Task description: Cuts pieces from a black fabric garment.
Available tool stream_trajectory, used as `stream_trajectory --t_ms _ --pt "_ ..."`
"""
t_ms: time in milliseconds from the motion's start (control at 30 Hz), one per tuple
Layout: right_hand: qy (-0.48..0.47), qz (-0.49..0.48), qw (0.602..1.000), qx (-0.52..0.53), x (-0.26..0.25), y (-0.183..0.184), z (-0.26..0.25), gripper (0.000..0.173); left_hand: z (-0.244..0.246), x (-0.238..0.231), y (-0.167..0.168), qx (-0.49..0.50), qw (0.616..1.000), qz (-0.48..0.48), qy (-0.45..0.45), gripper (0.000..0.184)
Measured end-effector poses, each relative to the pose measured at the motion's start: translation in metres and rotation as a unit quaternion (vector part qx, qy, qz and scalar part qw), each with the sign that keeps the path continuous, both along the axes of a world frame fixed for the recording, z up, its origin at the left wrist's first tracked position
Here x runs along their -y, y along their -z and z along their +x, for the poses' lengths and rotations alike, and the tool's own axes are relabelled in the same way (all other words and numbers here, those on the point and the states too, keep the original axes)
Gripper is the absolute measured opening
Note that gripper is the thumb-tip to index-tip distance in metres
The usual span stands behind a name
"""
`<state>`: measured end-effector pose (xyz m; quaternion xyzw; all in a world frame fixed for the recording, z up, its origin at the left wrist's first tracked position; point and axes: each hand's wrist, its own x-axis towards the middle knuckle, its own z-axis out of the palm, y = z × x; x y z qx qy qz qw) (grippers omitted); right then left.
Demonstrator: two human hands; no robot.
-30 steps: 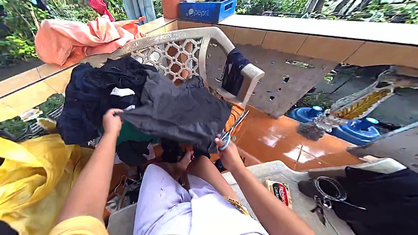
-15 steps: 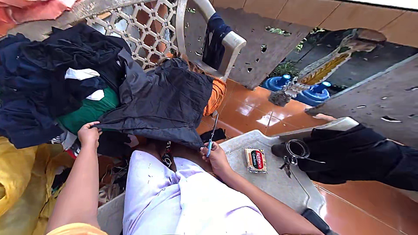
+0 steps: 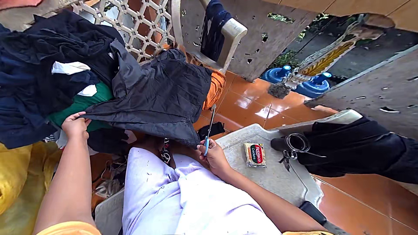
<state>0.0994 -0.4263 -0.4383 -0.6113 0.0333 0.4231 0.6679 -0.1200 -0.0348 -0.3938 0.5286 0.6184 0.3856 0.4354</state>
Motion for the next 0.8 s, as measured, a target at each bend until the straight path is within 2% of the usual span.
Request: stream_trajectory --t_ms 100,167,233,300,367,467,567,667,733,800 --pt "-0.012 0.025 0.999 -0.028 -0.004 -0.008 -0.005 0.017 0.009 0.011 -0.006 0.014 1.0 0.001 0.007 0.047" --pt "-0.033 0.049 0.997 -0.042 -0.005 -0.014 -0.01 0.016 0.014 0.032 -0.011 -0.042 0.998 0.018 0.051 0.072" --pt "-0.058 0.089 0.993 -0.047 -0.003 -0.016 -0.013 0.018 0.018 0.067 -0.01 -0.104 0.986 0.07 0.107 0.082" --pt "-0.092 0.119 0.988 -0.036 -0.001 -0.012 -0.015 0.021 0.02 0.11 0.007 -0.135 0.97 0.124 0.162 0.076" --pt "-0.128 0.125 0.984 -0.023 0.002 -0.011 -0.016 0.021 0.022 0.156 0.023 -0.131 0.96 0.135 0.208 0.072" --pt "-0.172 0.127 0.977 -0.004 0.007 -0.01 -0.018 0.024 0.024 0.2 0.038 -0.107 0.965 0.133 0.197 0.068" --pt "-0.202 0.102 0.974 0.016 0.014 -0.008 -0.017 0.024 0.015 0.203 0.046 -0.092 0.977 0.094 0.165 0.065" --pt "-0.255 0.078 0.963 0.035 0.021 -0.003 -0.014 0.033 0.012 0.197 0.043 -0.08 0.977 0.12 0.156 0.056" --pt "-0.312 0.079 0.945 0.061 0.027 0.003 -0.01 0.049 0.019 0.203 0.037 -0.054 0.969 0.127 0.204 0.042" --pt "-0.356 0.092 0.927 0.075 0.03 0.006 -0.007 0.057 0.034 0.214 0.037 -0.048 0.947 0.137 0.288 0.029"
